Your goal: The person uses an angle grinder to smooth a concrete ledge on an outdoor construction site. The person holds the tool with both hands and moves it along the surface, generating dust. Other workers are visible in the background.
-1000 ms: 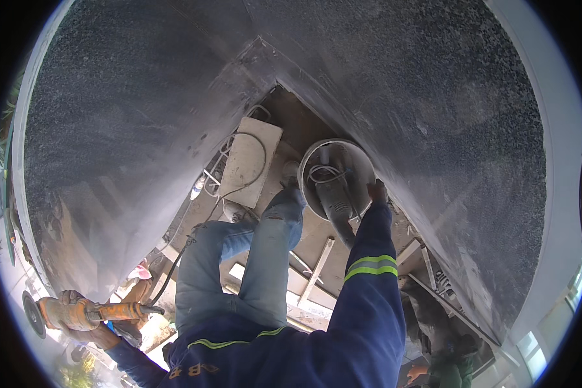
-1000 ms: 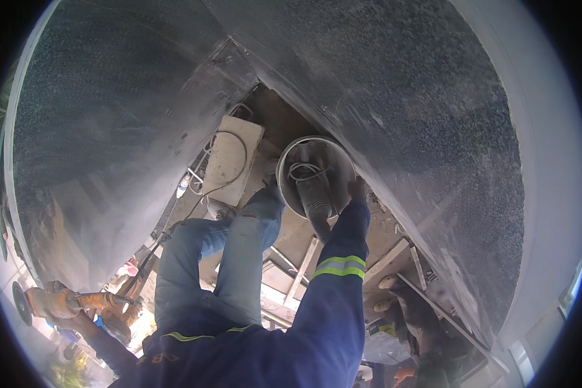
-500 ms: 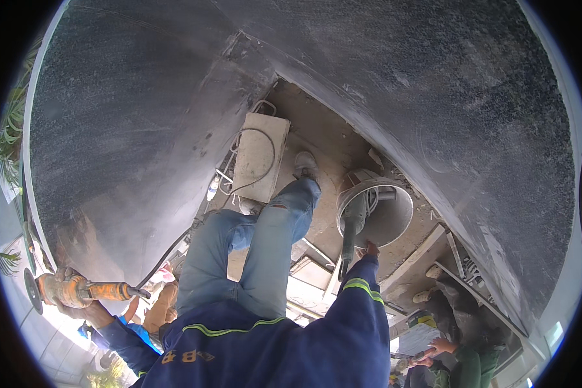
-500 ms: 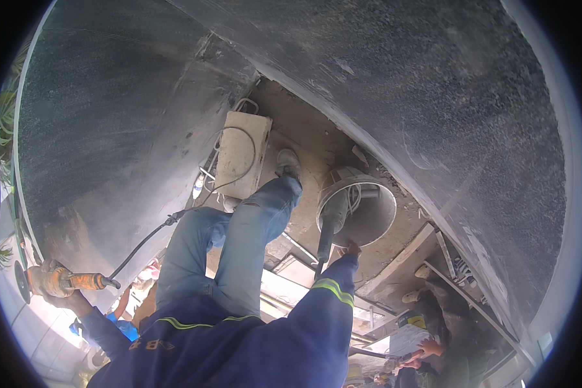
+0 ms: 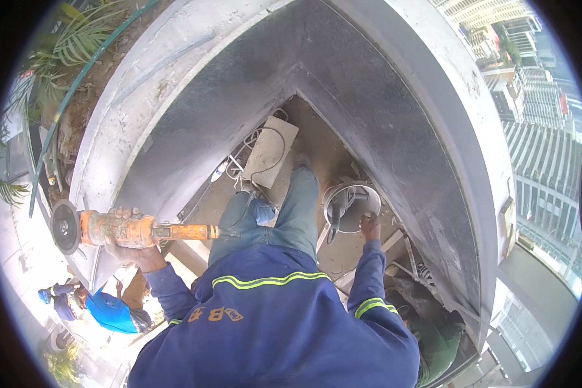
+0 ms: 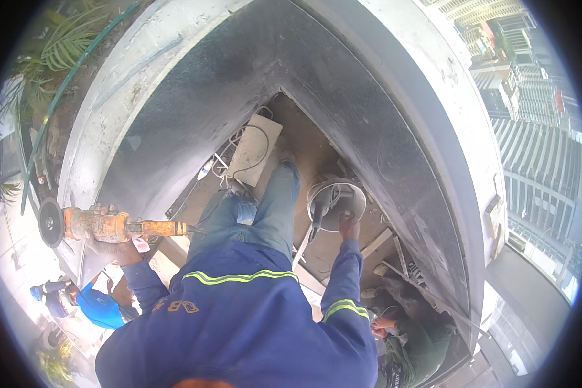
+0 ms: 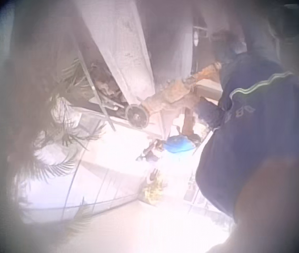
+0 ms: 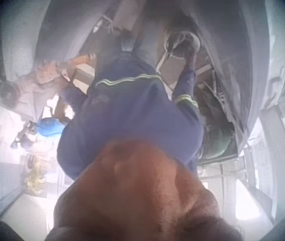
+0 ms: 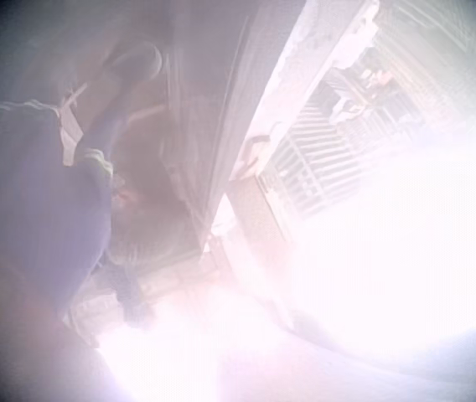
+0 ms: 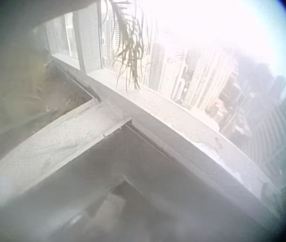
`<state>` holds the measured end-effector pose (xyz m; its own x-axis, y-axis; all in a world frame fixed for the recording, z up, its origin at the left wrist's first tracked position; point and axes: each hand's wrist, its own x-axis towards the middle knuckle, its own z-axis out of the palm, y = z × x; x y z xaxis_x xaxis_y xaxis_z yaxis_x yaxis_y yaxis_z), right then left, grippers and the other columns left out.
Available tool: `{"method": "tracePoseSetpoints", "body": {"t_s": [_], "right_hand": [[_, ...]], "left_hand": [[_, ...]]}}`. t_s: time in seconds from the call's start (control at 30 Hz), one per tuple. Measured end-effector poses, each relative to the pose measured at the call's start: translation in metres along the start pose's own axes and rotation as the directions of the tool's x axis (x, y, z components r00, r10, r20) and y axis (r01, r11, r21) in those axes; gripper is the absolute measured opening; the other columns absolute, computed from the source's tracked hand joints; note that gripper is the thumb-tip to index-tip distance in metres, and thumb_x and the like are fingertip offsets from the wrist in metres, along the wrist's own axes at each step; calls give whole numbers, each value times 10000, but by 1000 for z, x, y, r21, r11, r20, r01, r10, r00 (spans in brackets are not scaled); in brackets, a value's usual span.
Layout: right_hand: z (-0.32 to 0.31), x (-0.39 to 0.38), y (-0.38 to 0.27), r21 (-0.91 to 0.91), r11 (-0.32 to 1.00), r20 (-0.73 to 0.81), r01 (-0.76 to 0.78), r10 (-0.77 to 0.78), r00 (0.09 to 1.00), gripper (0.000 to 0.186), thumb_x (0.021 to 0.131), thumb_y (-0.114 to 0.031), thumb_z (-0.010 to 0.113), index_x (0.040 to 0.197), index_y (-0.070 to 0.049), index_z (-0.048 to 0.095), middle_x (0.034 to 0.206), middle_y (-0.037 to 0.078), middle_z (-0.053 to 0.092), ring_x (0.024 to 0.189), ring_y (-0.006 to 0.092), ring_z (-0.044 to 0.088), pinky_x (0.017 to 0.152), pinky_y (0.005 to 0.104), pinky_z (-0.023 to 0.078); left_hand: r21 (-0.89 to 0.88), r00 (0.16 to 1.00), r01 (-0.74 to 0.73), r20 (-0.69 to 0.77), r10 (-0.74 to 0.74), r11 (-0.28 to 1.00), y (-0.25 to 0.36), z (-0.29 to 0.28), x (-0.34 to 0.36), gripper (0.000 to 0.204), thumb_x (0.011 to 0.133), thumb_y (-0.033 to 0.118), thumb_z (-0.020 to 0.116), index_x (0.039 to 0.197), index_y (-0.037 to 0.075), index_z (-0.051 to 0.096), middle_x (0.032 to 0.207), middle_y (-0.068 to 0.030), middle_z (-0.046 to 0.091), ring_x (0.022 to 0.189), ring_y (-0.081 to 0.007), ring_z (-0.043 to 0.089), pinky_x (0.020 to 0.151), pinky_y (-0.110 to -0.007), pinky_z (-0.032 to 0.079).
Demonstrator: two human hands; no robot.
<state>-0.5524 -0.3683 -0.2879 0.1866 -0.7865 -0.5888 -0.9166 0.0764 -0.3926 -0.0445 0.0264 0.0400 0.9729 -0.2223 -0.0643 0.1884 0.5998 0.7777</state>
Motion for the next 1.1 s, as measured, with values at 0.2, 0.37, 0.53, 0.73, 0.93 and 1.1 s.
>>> {"method": "tracePoseSetpoints", "body": {"t_s": [0.2,0.37,0.53,0.73,0.93,1.1], "right_hand": [[-89,-46,-340,253,726,212,639,-686,696,451,974,-337,634,1273,-2,604,1061,241,721,970,413,714,842,454,553],[-83,-30,-503,382,384,484,841,-858,172,368,974,-282,649,1221,-11,624,1016,200,729,935,372,721,817,426,551],[-84,-23,-608,526,246,654,814,-729,-203,369,950,-288,684,1185,-5,656,964,184,733,890,317,726,800,394,545],[-59,-49,-640,562,251,794,788,-433,-428,432,974,-276,690,1231,66,631,961,88,710,888,148,673,823,320,528],[-38,-87,-591,595,269,760,757,118,-639,637,962,-412,687,1347,77,556,1082,167,718,1006,228,688,873,380,531],[-60,-121,-541,631,-1,773,776,89,-629,767,900,-531,693,1328,79,514,1095,276,697,1036,411,687,895,461,529]], "left_hand": [[-128,939,-232,-288,188,964,-23,42,-22,566,807,365,706,1218,34,502,1038,-135,559,960,-276,587,857,-475,539],[-147,840,-437,-420,344,887,-59,89,-44,548,803,348,713,1210,35,524,1045,-141,568,959,-285,588,850,-465,547],[-169,674,-603,-631,385,779,-106,153,-98,558,815,339,700,1245,31,523,1062,-150,578,971,-291,598,856,-475,551],[-33,480,-640,-798,365,768,-136,196,-152,593,807,318,704,1279,34,481,1049,-155,588,957,-309,611,853,-483,556],[14,322,-694,-889,327,720,-151,203,-163,528,812,271,698,1235,15,512,1046,-170,631,945,-322,671,830,-488,594],[-73,343,-685,-910,232,725,-155,175,-140,390,826,219,705,1112,-23,594,994,-159,668,904,-315,702,788,-455,614]]}}
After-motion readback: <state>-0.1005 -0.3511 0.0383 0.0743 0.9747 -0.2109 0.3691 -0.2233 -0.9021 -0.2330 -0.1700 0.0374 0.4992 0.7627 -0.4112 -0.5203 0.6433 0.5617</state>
